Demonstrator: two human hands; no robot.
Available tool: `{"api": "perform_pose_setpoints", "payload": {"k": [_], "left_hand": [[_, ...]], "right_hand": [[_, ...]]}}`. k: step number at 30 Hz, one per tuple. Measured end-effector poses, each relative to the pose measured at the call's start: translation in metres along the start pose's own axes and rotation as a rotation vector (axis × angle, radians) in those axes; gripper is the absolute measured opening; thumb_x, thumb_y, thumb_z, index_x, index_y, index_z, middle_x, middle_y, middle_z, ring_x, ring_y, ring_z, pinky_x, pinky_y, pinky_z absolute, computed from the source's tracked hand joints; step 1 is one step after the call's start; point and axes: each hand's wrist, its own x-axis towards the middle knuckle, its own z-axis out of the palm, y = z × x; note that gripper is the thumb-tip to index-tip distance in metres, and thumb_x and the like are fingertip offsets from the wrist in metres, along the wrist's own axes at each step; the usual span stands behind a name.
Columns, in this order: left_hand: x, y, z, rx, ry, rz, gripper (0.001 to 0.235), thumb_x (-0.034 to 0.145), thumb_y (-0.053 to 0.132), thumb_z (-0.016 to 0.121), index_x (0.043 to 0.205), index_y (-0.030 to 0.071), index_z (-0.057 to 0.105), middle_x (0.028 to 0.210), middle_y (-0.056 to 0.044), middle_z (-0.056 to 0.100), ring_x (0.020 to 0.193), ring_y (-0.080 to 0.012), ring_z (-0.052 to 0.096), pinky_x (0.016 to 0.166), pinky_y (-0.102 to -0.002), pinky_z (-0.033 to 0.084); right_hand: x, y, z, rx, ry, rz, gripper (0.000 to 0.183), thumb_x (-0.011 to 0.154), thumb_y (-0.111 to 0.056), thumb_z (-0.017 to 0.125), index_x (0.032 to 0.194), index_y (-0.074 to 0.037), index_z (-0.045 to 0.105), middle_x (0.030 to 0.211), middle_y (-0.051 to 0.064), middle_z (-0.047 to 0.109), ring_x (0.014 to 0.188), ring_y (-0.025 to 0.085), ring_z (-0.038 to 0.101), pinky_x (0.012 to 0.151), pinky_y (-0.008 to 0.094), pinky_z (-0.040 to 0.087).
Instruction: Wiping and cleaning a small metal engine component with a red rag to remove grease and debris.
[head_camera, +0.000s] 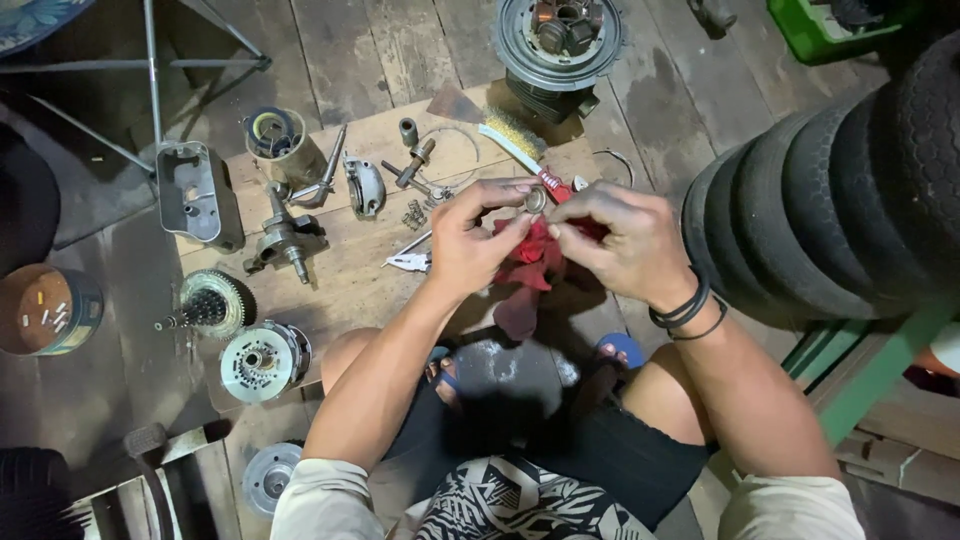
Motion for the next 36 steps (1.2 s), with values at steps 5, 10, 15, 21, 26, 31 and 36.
{"api": "perform_pose_setpoints", "payload": {"k": [5,10,15,21,26,31,36], "left_hand": [[-0.002,-0.003,0.003,-0.007,0.005,0.005,0.017,0.082,0.003,0.084,0.096,0.004,0.074,0.093,-0.011,0.079,0.084,-0.0301,0.078,0.074,-0.038,0.062],[0.001,-0.002,-0.002,-0.006,0.014,-0.008,0.018,0.082,0.002,0.084,0.097,0.003,0.074,0.093,-0.011,0.079,0.083,-0.0285,0.078,0.073,-0.039,0.062],[-0.004,-0.004,0.0,-0.14,-0.003,-0.1,0.021,0.081,-0.001,0.085,0.101,0.002,0.077,0.095,-0.015,0.079,0.093,-0.0232,0.076,0.077,-0.038,0.062],[-0.012,-0.009,0.003,-0.235,-0.048,-0.213,0.027,0.08,0.001,0.086,0.106,0.003,0.078,0.096,-0.014,0.078,0.095,-0.0172,0.072,0.08,-0.037,0.062],[-0.01,-0.008,0.002,-0.305,-0.057,-0.306,0.027,0.082,0.001,0.085,0.108,0.002,0.078,0.097,-0.013,0.078,0.093,-0.0135,0.07,0.082,-0.035,0.061],[-0.01,-0.005,0.002,-0.297,-0.052,-0.338,0.027,0.082,0.001,0.086,0.107,0.002,0.078,0.094,-0.012,0.078,0.093,-0.0127,0.07,0.082,-0.033,0.061],[-0.011,-0.012,0.0,-0.303,-0.045,-0.375,0.026,0.084,0.005,0.086,0.108,0.003,0.078,0.095,-0.012,0.078,0.091,-0.0126,0.071,0.083,-0.033,0.061]], "right_hand": [[-0.003,0.012,0.005,-0.005,0.083,0.023,0.004,0.092,-0.006,0.077,0.094,-0.009,0.077,0.082,0.012,0.071,0.073,0.034,0.07,0.065,0.041,0.055],[-0.002,0.004,0.006,0.027,0.041,-0.009,0.006,0.088,-0.005,0.078,0.09,-0.011,0.078,0.08,0.011,0.072,0.072,0.033,0.071,0.065,0.04,0.056],[0.001,0.003,0.005,-0.043,0.093,0.003,0.004,0.092,-0.006,0.077,0.093,-0.009,0.077,0.081,0.012,0.071,0.071,0.034,0.069,0.065,0.039,0.056],[0.0,0.007,0.004,-0.052,0.133,0.029,0.005,0.09,-0.005,0.08,0.092,-0.008,0.077,0.081,0.011,0.072,0.073,0.034,0.071,0.064,0.039,0.056],[0.002,0.003,0.004,-0.051,0.124,0.025,0.005,0.09,-0.004,0.079,0.092,-0.007,0.076,0.081,0.013,0.071,0.073,0.036,0.07,0.063,0.041,0.055],[0.001,0.002,0.004,-0.048,0.114,0.033,0.005,0.089,-0.003,0.079,0.092,-0.006,0.076,0.08,0.014,0.07,0.072,0.038,0.07,0.062,0.042,0.055],[0.004,-0.006,0.001,-0.025,0.068,0.052,0.004,0.09,-0.003,0.077,0.092,-0.005,0.075,0.081,0.017,0.071,0.075,0.041,0.07,0.063,0.046,0.055]]}}
